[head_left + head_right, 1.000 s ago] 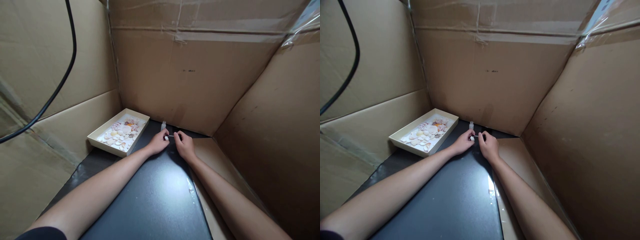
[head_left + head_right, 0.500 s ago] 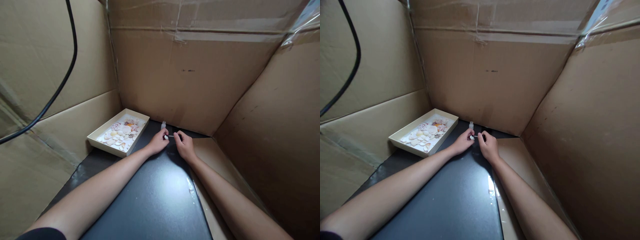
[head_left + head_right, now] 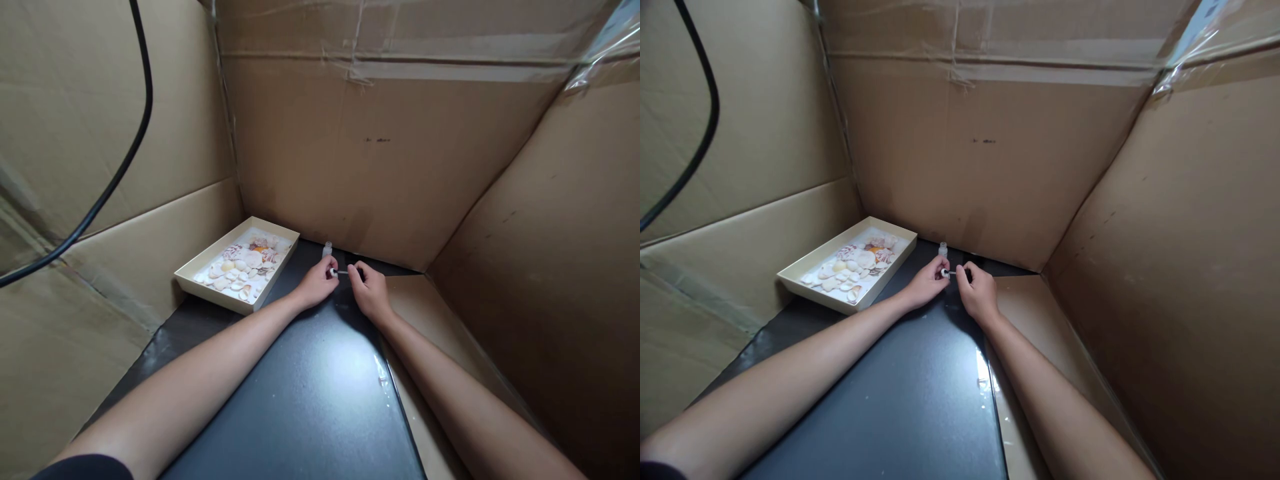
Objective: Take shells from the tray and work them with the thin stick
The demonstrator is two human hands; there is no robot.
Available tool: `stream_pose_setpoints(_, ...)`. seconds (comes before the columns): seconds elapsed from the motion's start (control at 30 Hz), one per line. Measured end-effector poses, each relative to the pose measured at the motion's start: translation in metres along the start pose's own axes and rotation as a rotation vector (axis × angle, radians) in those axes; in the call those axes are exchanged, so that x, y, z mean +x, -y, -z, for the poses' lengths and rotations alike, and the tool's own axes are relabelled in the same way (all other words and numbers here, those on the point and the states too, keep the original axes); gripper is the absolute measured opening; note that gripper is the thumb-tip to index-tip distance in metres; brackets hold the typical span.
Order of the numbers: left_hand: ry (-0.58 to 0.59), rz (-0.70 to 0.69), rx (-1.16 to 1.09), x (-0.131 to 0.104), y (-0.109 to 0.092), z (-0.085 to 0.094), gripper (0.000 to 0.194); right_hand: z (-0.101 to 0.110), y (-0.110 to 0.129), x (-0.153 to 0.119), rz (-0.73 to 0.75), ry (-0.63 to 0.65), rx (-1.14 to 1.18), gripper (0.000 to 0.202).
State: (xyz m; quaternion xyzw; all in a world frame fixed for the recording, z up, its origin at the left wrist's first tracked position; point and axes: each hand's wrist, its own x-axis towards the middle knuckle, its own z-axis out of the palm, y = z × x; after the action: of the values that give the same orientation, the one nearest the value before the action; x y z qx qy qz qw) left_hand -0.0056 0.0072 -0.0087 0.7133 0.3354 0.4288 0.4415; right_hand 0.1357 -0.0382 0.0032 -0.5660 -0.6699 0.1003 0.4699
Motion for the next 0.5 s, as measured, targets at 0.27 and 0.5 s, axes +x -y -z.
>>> stream_pose_setpoints(0.27,0.01,-0.017,-0.023,0.0005,0.0023,-0.0007,0.019,0.0001,-0.0007,0.0002,-0.008,-0.016,0.029,0.035)
stream_pose_setpoints(0.5,0.024,-0.031,0.017,0.0012,0.0062,-0.0003,0.019,-0.0006,-0.0027,0.0008,0.003,0.011,0.067,0.036)
